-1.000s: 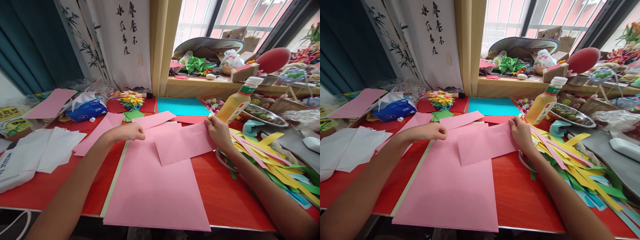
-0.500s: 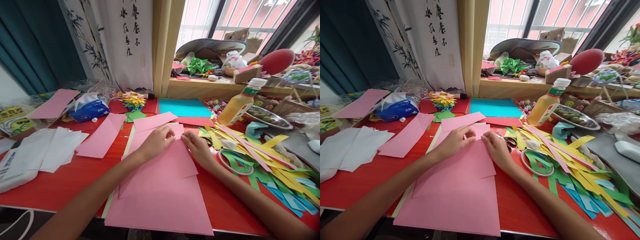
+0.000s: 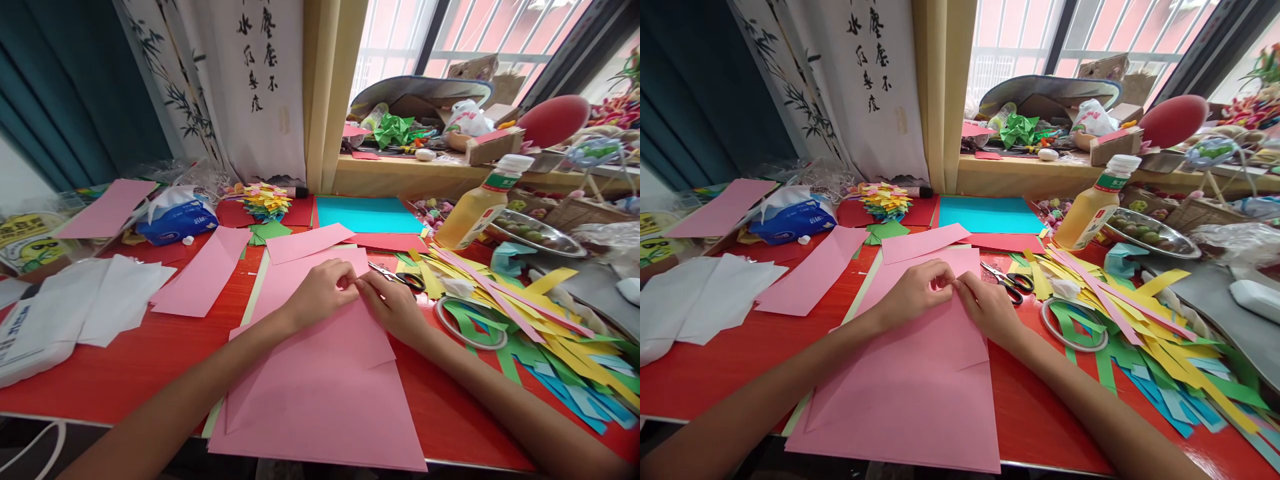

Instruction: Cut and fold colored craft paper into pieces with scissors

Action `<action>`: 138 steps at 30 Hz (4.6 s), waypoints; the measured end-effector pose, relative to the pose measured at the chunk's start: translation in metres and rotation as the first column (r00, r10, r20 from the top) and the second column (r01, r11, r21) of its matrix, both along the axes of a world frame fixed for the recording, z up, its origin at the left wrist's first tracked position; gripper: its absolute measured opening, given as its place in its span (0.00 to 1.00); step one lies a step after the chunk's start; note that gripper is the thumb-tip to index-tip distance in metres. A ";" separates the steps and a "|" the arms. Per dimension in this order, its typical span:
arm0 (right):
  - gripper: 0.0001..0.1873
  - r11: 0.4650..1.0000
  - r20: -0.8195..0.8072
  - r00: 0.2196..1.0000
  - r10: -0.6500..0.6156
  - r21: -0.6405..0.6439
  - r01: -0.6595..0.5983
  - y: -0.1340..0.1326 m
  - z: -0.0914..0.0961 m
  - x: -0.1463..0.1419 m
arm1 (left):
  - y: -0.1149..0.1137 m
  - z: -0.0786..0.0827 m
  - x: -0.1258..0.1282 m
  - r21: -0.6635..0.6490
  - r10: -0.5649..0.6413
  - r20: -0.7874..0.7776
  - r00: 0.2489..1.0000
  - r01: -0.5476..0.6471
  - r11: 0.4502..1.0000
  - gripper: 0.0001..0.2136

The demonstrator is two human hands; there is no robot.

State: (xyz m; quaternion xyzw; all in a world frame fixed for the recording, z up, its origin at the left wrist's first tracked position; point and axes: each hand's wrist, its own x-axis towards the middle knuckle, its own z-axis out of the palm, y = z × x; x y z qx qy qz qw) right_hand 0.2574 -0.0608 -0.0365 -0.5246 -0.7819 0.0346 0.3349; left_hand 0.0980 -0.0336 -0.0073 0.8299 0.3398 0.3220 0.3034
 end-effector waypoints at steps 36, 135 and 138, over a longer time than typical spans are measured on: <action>0.11 0.982 -0.040 0.999 -0.009 0.186 0.016 0.010 0.011 0.018 | 0.003 0.002 -0.004 -0.034 0.033 0.016 0.999 -0.032 0.999 0.03; 0.12 0.987 -0.004 0.992 -0.124 0.104 0.124 0.018 0.011 0.027 | 0.009 -0.003 -0.002 -0.168 0.003 -0.088 0.996 -0.017 0.986 0.05; 0.13 0.988 0.006 0.993 -0.121 0.097 0.120 0.019 0.010 0.026 | 0.010 -0.004 -0.002 -0.140 -0.007 -0.113 0.994 -0.009 0.990 0.05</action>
